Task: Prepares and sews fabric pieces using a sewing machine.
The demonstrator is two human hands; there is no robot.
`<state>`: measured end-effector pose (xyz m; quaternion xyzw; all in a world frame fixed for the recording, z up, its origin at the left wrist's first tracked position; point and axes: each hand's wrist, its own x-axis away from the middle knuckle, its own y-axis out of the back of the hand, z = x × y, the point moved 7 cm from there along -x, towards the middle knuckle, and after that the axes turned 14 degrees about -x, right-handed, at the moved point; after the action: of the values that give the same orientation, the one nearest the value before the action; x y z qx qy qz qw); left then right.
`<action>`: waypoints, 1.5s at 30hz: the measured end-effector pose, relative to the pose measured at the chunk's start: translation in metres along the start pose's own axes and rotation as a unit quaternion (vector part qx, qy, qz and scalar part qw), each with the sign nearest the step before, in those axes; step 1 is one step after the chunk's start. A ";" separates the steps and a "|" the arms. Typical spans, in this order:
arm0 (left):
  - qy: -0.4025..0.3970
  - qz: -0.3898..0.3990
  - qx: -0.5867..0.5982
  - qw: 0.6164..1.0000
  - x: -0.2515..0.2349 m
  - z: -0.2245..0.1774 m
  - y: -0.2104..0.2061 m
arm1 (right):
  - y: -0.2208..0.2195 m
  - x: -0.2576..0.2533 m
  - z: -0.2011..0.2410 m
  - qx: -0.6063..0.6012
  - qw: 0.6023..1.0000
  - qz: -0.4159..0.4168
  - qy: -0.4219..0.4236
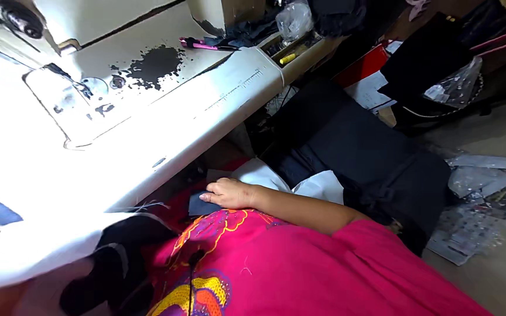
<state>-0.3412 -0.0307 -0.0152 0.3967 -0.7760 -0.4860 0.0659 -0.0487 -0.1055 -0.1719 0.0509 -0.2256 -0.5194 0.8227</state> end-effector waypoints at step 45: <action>0.435 -0.234 0.074 0.866 -0.018 0.063 -0.002 | 0.116 -0.074 0.159 0.137 0.916 -0.254 0.280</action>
<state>-0.3591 0.0252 -0.0442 0.7416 -0.5870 -0.2062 0.2511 -0.0462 0.0363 -0.0166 0.3619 -0.0348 -0.6393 0.6776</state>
